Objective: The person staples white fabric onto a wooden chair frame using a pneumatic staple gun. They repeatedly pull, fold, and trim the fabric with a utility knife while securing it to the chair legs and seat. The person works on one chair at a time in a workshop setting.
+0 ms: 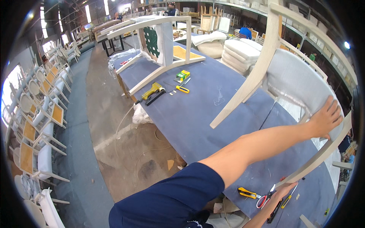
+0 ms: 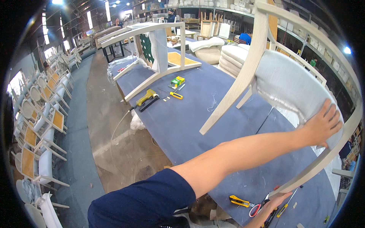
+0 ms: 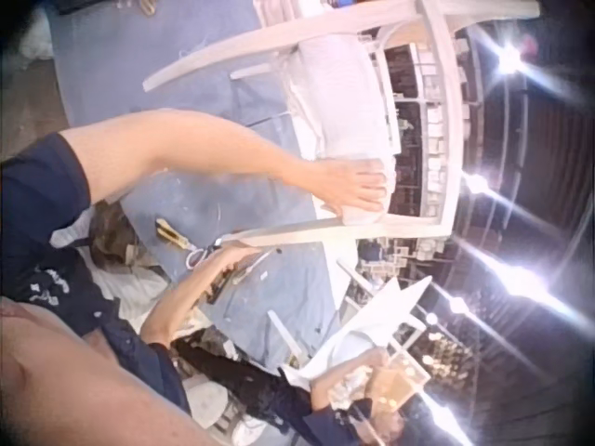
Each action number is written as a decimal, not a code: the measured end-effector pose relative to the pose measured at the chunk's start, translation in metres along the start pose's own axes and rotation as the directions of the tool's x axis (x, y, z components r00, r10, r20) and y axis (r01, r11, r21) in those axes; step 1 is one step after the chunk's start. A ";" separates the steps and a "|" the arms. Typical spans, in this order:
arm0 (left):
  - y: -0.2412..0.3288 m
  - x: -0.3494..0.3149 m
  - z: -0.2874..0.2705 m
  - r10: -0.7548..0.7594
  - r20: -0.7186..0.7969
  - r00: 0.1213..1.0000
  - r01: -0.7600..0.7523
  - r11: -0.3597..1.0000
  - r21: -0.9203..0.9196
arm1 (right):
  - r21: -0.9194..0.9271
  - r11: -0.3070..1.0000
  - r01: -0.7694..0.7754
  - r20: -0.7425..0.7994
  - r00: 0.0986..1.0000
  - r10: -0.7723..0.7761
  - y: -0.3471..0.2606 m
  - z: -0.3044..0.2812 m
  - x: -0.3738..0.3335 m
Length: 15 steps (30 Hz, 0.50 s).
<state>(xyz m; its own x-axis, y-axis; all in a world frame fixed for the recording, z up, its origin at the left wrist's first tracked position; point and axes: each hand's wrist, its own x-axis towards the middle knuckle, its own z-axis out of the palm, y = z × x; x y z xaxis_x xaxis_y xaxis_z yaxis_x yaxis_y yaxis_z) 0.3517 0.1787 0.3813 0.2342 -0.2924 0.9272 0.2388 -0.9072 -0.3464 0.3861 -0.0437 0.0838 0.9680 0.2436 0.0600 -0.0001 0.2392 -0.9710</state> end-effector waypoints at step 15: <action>0.102 -0.090 -0.115 -0.047 0.013 0.999 0.045 0.994 0.102 | -0.177 0.975 -0.133 0.068 0.987 0.147 0.080 -0.058 -0.075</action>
<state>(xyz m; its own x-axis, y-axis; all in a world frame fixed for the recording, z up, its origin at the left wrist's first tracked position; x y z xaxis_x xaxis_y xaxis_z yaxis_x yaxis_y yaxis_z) 0.2467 0.0780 0.2786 0.2351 -0.2458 0.9404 0.3441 -0.8838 -0.3170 0.3281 -0.0976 -0.0120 0.9382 0.3394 -0.0681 -0.0847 0.0341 -0.9958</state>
